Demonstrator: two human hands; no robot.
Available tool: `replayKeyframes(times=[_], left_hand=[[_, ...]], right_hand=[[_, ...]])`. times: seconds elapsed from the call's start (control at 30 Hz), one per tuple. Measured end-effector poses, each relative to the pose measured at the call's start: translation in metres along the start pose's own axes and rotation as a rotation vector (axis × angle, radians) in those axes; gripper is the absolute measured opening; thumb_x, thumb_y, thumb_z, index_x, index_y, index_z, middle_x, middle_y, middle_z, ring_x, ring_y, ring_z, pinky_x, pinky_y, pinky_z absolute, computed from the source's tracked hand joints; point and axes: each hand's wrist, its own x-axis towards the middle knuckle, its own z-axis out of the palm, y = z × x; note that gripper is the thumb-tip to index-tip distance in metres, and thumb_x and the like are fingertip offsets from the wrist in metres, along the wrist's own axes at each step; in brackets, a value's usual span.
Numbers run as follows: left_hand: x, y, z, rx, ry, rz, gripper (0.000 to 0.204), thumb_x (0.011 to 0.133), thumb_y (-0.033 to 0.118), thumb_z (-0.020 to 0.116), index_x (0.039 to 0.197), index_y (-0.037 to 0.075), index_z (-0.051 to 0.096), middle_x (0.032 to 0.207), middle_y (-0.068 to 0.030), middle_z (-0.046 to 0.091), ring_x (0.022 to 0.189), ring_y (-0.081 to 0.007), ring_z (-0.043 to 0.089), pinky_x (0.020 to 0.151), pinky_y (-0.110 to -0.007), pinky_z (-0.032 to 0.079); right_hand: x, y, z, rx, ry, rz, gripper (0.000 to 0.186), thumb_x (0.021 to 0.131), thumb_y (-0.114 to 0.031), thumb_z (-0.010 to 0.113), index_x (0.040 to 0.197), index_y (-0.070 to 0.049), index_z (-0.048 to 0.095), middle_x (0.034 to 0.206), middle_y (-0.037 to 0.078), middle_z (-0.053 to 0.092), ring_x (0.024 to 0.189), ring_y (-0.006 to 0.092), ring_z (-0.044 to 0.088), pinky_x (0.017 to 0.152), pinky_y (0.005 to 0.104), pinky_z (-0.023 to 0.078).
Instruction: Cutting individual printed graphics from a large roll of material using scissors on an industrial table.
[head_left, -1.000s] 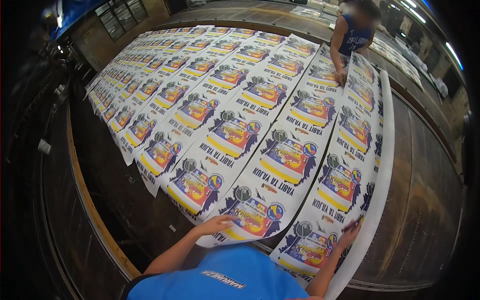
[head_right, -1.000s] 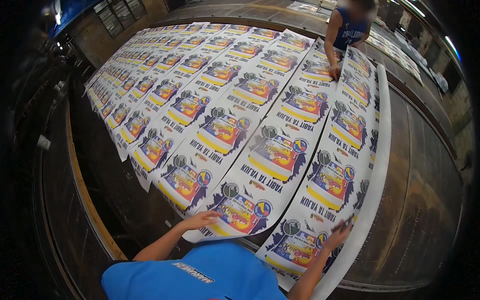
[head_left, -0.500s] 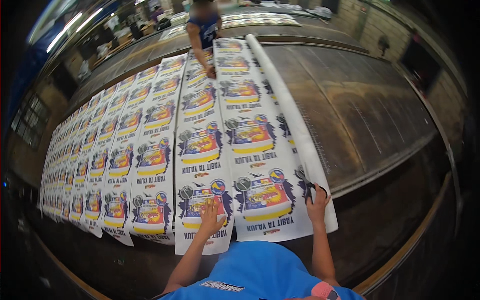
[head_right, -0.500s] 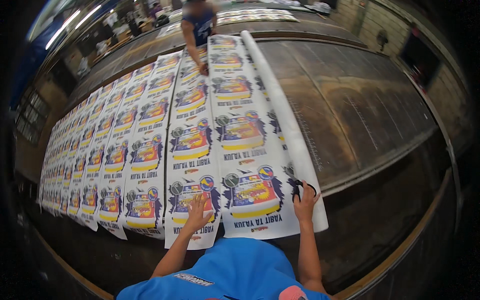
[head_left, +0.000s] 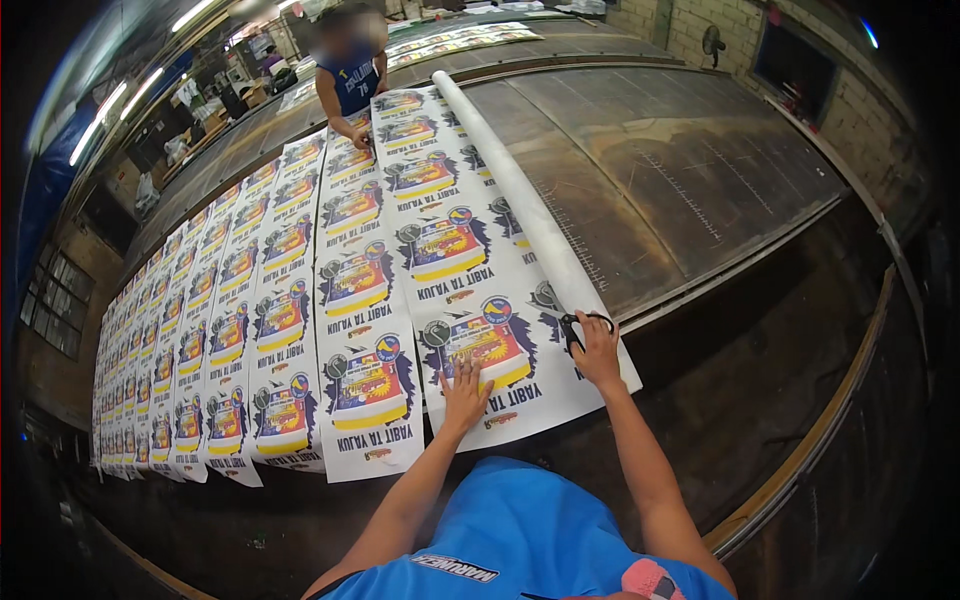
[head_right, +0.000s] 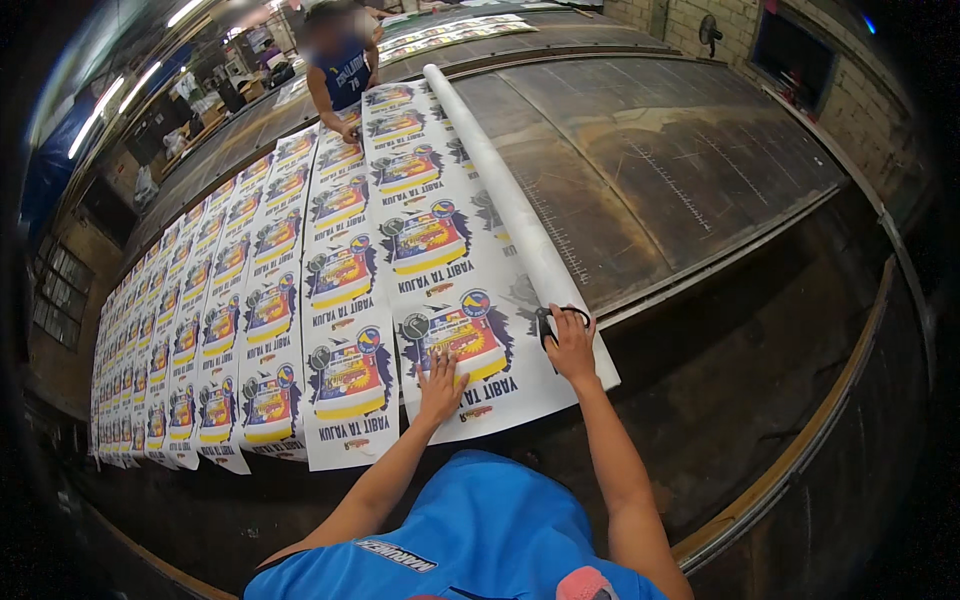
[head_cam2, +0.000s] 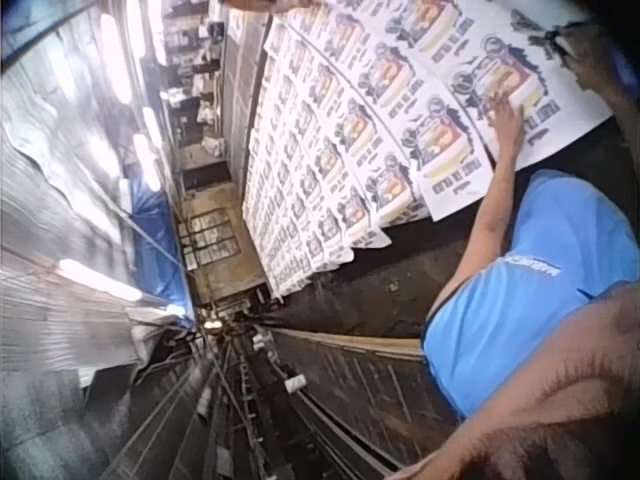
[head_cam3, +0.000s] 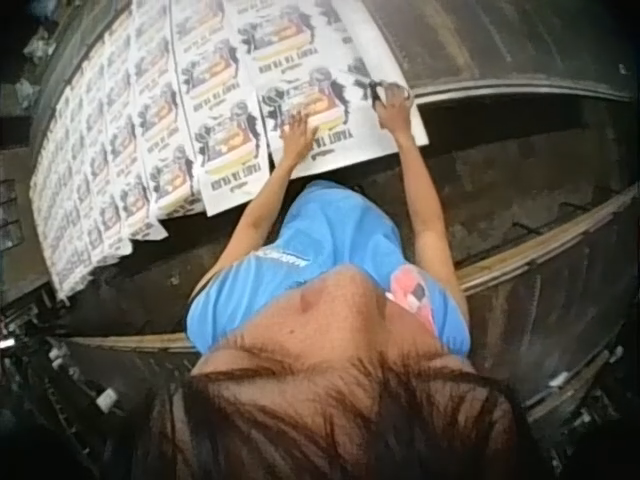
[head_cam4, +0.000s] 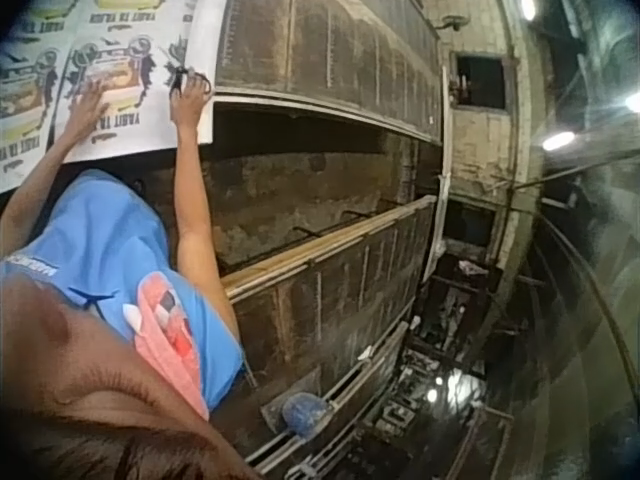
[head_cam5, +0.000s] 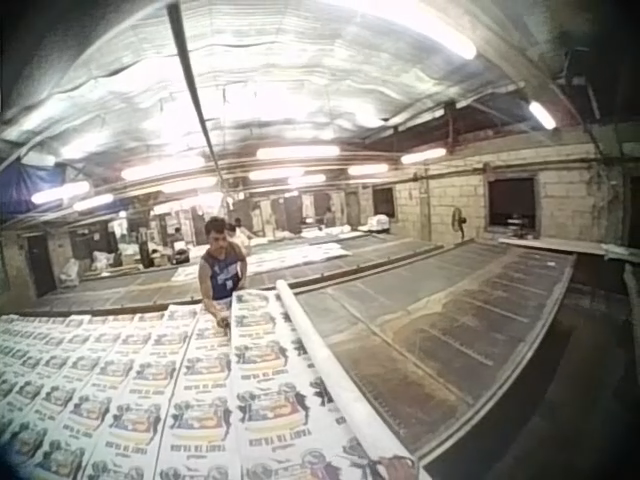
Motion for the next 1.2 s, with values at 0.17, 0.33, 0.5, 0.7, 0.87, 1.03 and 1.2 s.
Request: replayKeyframes(times=[0.17,0.33,0.5,0.7,0.87,1.03,1.2], left_hand=[[0.001,0.013,0.004,0.038,-0.002,0.013,0.065,0.103,0.048,0.039,0.154,0.008,0.032,0.164,-0.0131,0.023,0.153,-0.0321,0.009,0.117,-0.065,-0.002],[-0.001,0.018,0.001,0.029,-0.007,0.012,0.065,0.102,0.045,0.041,0.154,0.006,0.032,0.164,-0.0129,0.02,0.154,-0.0316,0.007,0.117,-0.064,-0.004],[0.005,0.022,0.001,0.095,0.01,0.001,0.062,0.102,0.04,0.044,0.153,0.005,0.034,0.164,-0.0119,0.021,0.154,-0.0296,0.009,0.119,-0.061,-0.005],[0.007,0.027,-0.005,0.142,0.02,-0.012,0.063,0.098,0.037,0.052,0.151,0.007,0.037,0.161,-0.0129,0.03,0.152,-0.0306,0.018,0.121,-0.057,0.001],[0.019,0.031,-0.004,0.18,-0.001,-0.037,0.065,0.093,0.033,0.056,0.151,0.008,0.039,0.159,-0.013,0.034,0.15,-0.0307,0.024,0.121,-0.057,0.006],[0.027,0.039,0.002,0.233,-0.042,-0.074,0.065,0.093,0.032,0.053,0.151,0.007,0.037,0.16,-0.0132,0.033,0.151,-0.0315,0.023,0.121,-0.057,0.005],[0.034,0.046,0.006,0.222,-0.093,-0.164,0.063,0.095,0.033,0.048,0.153,0.01,0.036,0.161,-0.0149,0.028,0.152,-0.0323,0.018,0.119,-0.061,0.001]], right_hand=[[0.015,0.088,-0.025,0.253,0.084,0.006,0.064,0.086,-0.018,0.063,0.146,-0.013,0.04,0.132,0.017,0.056,0.13,0.0357,0.047,0.108,0.0583,0.032],[0.028,0.153,-0.064,-0.065,0.106,0.372,0.06,0.092,-0.016,0.06,0.148,-0.014,0.037,0.138,0.015,0.054,0.128,0.0348,0.049,0.105,0.0642,0.032],[0.02,0.167,-0.071,-0.135,0.177,0.134,0.062,0.089,-0.019,0.062,0.147,-0.015,0.04,0.134,0.011,0.055,0.129,0.0296,0.049,0.109,0.0681,0.023],[0.016,0.146,-0.068,-0.218,-0.126,-0.112,0.06,0.083,-0.017,0.066,0.14,-0.016,0.047,0.124,0.006,0.058,0.127,0.0254,0.05,0.11,0.0783,0.01],[0.039,0.218,-0.106,-0.242,-0.092,-0.102,0.059,0.083,-0.017,0.068,0.139,-0.016,0.048,0.13,0.007,0.057,0.129,0.0259,0.049,0.112,0.0745,0.012],[0.081,0.335,-0.163,-0.315,0.01,0.02,0.061,0.085,-0.015,0.065,0.143,-0.016,0.047,0.128,0.008,0.057,0.125,0.0284,0.05,0.113,0.0644,0.022],[0.087,0.388,-0.206,-0.272,0.178,0.278,0.06,0.084,-0.011,0.063,0.142,-0.015,0.047,0.13,0.008,0.057,0.124,0.0297,0.05,0.111,0.0597,0.027]])
